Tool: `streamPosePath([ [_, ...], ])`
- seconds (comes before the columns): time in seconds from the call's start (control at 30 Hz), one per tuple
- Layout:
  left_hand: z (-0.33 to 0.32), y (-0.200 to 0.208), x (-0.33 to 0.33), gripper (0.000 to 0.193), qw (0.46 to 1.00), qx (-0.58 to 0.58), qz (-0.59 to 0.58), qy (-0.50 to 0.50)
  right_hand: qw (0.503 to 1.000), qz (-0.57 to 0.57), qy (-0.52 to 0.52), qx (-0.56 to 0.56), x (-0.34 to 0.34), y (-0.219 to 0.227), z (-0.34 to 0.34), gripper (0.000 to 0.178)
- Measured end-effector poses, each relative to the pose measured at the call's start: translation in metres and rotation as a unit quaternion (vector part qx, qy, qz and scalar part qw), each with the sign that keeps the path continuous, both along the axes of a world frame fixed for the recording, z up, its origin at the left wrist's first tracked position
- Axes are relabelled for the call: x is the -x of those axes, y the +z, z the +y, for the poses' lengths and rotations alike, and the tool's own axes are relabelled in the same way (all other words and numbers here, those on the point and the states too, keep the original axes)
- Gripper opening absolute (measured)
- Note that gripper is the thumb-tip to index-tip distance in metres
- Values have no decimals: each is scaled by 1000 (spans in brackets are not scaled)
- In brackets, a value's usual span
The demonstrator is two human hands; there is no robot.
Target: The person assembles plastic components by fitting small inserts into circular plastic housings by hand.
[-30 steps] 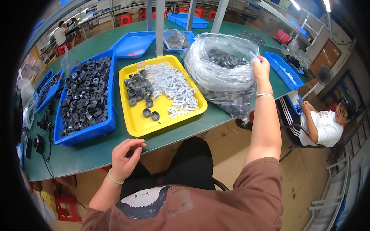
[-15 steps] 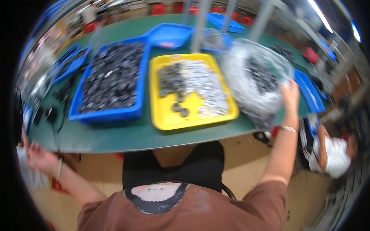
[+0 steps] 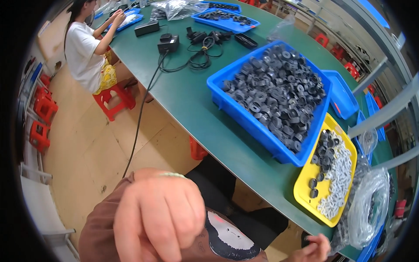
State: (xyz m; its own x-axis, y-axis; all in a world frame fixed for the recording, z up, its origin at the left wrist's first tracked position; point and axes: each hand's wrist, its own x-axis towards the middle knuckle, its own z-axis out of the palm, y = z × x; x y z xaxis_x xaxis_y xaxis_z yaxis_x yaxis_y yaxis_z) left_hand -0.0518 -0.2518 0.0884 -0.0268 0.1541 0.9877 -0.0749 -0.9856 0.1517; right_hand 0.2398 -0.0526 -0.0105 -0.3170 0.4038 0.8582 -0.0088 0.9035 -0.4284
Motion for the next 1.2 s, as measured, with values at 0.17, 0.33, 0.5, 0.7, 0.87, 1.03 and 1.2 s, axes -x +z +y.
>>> streamPosePath([
  [0.17,4,-16,14,10,999,9,-15,-32,987,-83,100,97,35,-44,-18,24],
  [0.33,2,-9,9,11,995,70,0,-72,969,-105,181,130,47,-61,-24,26],
  [0.5,0,-13,17,11,996,-5,-54,-70,967,-127,184,121,55,-62,-30,25],
  [0.7,-2,-16,23,11,995,23,-36,-88,955,-150,196,165,54,-66,-33,24],
  [0.87,-4,-14,20,10,994,45,-33,-94,953,-154,196,170,54,-66,-34,23],
  [1.03,11,-22,14,13,994,-26,-65,-84,951,-155,196,182,58,-64,-37,20],
  [1.2,15,-23,19,18,988,20,-30,-151,950,-154,197,187,57,-63,-38,20],
])
